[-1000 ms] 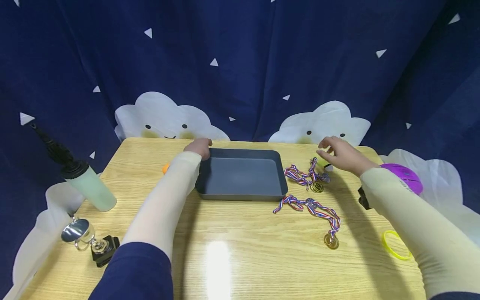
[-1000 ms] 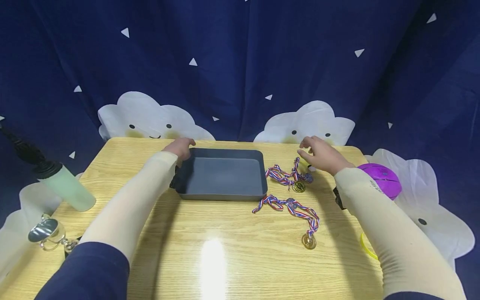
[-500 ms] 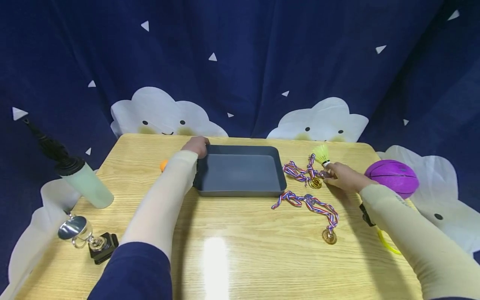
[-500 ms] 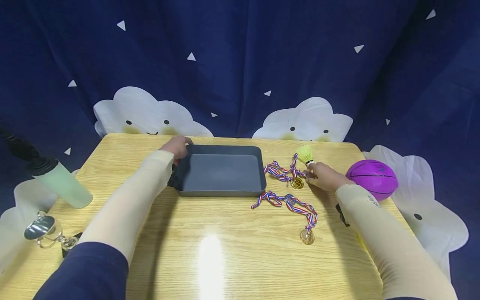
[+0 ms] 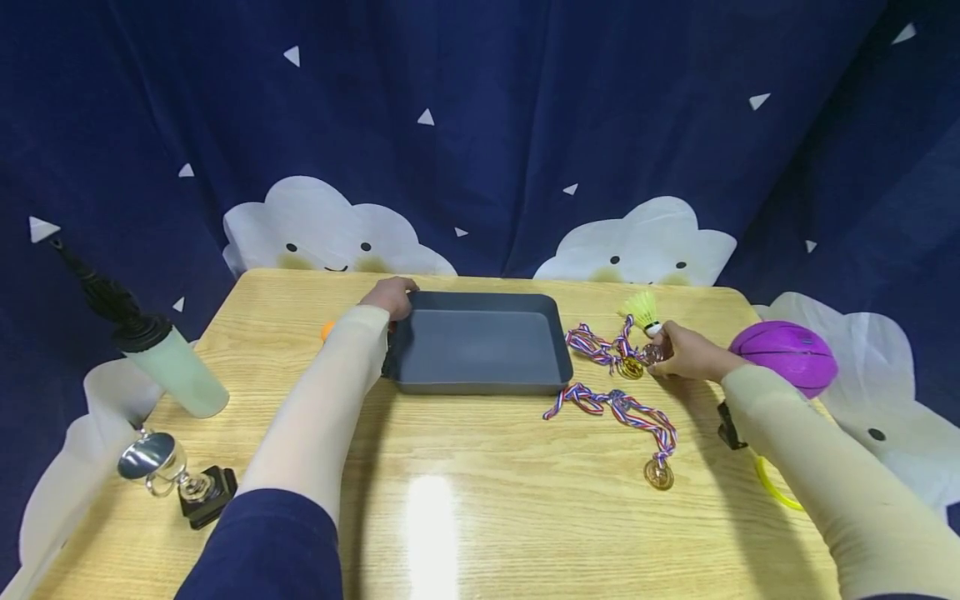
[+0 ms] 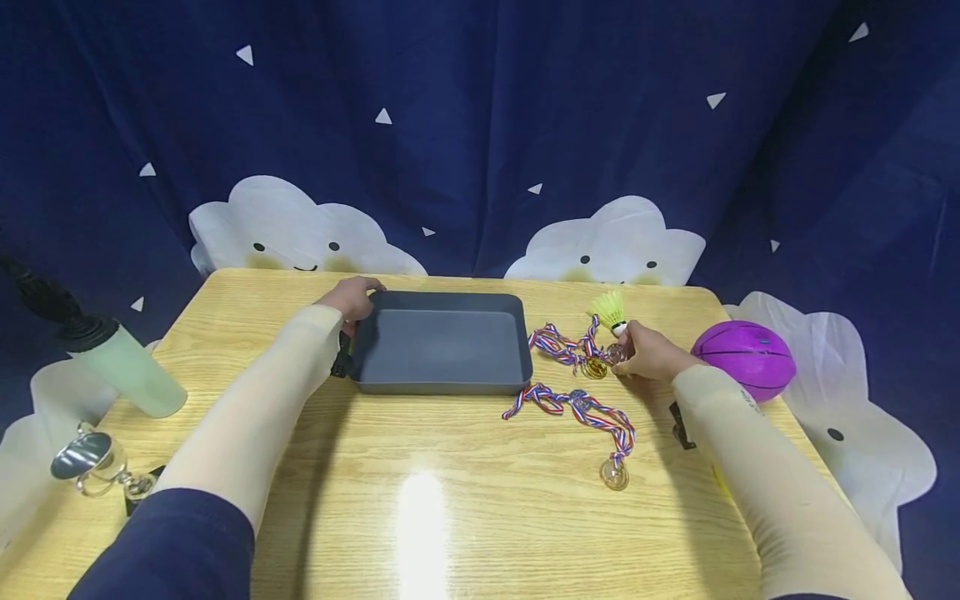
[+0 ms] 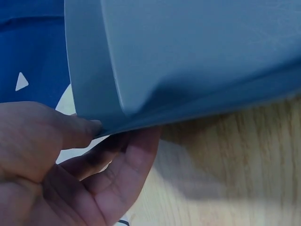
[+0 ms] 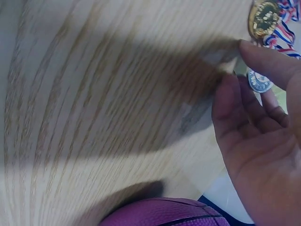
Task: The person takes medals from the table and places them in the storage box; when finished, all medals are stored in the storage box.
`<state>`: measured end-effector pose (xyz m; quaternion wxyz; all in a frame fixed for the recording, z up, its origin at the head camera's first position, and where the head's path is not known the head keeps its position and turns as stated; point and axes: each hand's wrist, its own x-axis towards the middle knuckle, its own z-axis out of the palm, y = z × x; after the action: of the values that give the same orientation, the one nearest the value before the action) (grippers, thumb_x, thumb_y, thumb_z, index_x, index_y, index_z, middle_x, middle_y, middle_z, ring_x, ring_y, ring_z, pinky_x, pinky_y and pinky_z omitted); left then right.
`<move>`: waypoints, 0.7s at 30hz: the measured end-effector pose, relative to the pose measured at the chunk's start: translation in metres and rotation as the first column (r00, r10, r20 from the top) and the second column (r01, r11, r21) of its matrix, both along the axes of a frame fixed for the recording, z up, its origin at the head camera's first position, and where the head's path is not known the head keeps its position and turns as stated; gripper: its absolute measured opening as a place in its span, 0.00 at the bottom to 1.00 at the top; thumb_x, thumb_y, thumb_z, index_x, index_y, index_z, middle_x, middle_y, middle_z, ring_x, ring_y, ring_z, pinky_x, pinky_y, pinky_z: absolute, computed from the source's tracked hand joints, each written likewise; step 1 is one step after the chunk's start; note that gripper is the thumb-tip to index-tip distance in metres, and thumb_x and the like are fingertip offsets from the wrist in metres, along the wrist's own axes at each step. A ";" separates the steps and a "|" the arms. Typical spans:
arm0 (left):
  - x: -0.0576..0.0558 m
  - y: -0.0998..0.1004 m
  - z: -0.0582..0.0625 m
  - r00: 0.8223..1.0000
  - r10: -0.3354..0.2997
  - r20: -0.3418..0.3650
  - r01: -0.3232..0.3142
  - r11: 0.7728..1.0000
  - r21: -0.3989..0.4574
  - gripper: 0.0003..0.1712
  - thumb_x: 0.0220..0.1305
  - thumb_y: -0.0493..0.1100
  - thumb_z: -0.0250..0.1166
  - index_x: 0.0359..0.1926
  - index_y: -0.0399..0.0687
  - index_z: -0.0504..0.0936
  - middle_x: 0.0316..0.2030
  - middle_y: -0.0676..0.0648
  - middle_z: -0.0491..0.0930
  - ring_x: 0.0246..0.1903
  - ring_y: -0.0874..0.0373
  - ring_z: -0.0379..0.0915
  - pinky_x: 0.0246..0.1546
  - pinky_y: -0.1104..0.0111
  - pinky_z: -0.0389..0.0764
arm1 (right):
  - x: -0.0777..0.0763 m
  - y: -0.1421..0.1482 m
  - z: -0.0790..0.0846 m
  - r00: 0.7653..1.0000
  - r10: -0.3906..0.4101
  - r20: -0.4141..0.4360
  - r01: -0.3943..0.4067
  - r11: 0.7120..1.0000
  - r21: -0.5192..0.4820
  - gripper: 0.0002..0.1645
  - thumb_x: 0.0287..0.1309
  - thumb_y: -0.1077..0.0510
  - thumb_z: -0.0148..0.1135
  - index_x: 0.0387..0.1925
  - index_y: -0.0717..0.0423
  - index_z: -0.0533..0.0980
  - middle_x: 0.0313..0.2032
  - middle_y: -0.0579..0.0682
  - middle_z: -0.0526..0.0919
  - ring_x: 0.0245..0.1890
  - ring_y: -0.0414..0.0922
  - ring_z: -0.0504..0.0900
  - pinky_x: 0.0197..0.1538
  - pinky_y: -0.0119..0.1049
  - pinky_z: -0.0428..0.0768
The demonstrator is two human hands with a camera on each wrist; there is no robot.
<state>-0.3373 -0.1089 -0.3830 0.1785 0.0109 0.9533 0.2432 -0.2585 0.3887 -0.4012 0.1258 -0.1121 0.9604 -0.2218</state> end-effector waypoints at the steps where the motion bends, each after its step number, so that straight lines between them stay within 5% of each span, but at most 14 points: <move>1: 0.001 -0.001 -0.001 1.000 0.008 0.006 -0.008 1.000 0.013 0.33 0.75 0.29 0.45 0.78 0.48 0.66 0.74 0.33 0.68 0.37 0.45 0.84 0.23 0.65 0.86 | 0.000 0.000 0.000 0.999 -0.015 0.037 0.016 0.999 -0.028 0.28 0.56 0.63 0.76 0.46 0.70 0.66 0.38 0.61 0.78 0.35 0.45 0.76 0.35 0.33 0.79; 5: 0.006 -0.002 -0.004 0.999 0.028 0.022 -0.029 0.999 0.037 0.34 0.77 0.29 0.44 0.79 0.50 0.65 0.76 0.34 0.66 0.34 0.47 0.80 0.24 0.64 0.84 | 0.002 -0.001 0.000 0.981 -0.063 0.182 0.087 0.988 -0.126 0.31 0.62 0.65 0.71 0.56 0.75 0.63 0.44 0.66 0.78 0.35 0.43 0.79 0.34 0.34 0.86; 10: 0.008 -0.001 -0.006 0.999 0.043 0.008 -0.043 0.998 0.045 0.33 0.77 0.30 0.43 0.79 0.49 0.65 0.76 0.35 0.66 0.45 0.44 0.81 0.26 0.62 0.85 | 0.004 0.001 0.000 0.960 -0.094 0.263 0.145 0.973 -0.181 0.26 0.71 0.61 0.65 0.58 0.75 0.65 0.41 0.58 0.77 0.35 0.42 0.81 0.38 0.35 0.88; 16: 0.009 0.000 -0.008 0.996 0.079 -0.051 -0.075 0.994 0.082 0.28 0.82 0.37 0.44 0.78 0.49 0.66 0.73 0.36 0.70 0.51 0.40 0.83 0.39 0.53 0.90 | -0.001 0.001 0.027 0.985 -0.097 0.141 0.130 0.961 -0.243 0.17 0.76 0.60 0.59 0.54 0.72 0.74 0.34 0.46 0.81 0.32 0.38 0.80 0.39 0.34 0.86; 21: 0.012 0.003 -0.018 0.980 0.046 -0.194 -0.038 0.998 0.047 0.25 0.82 0.37 0.47 0.75 0.46 0.70 0.70 0.37 0.75 0.62 0.40 0.79 0.62 0.50 0.83 | -0.013 -0.010 0.070 0.988 -0.156 0.002 0.147 0.931 -0.333 0.18 0.79 0.54 0.56 0.55 0.66 0.76 0.35 0.31 0.84 0.39 0.30 0.83 0.43 0.27 0.85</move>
<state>-0.3250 -0.1054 -0.4006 0.0787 0.0182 0.9609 0.2650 -0.2711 0.3785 -0.3315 0.0758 -0.0601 0.9166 -0.3880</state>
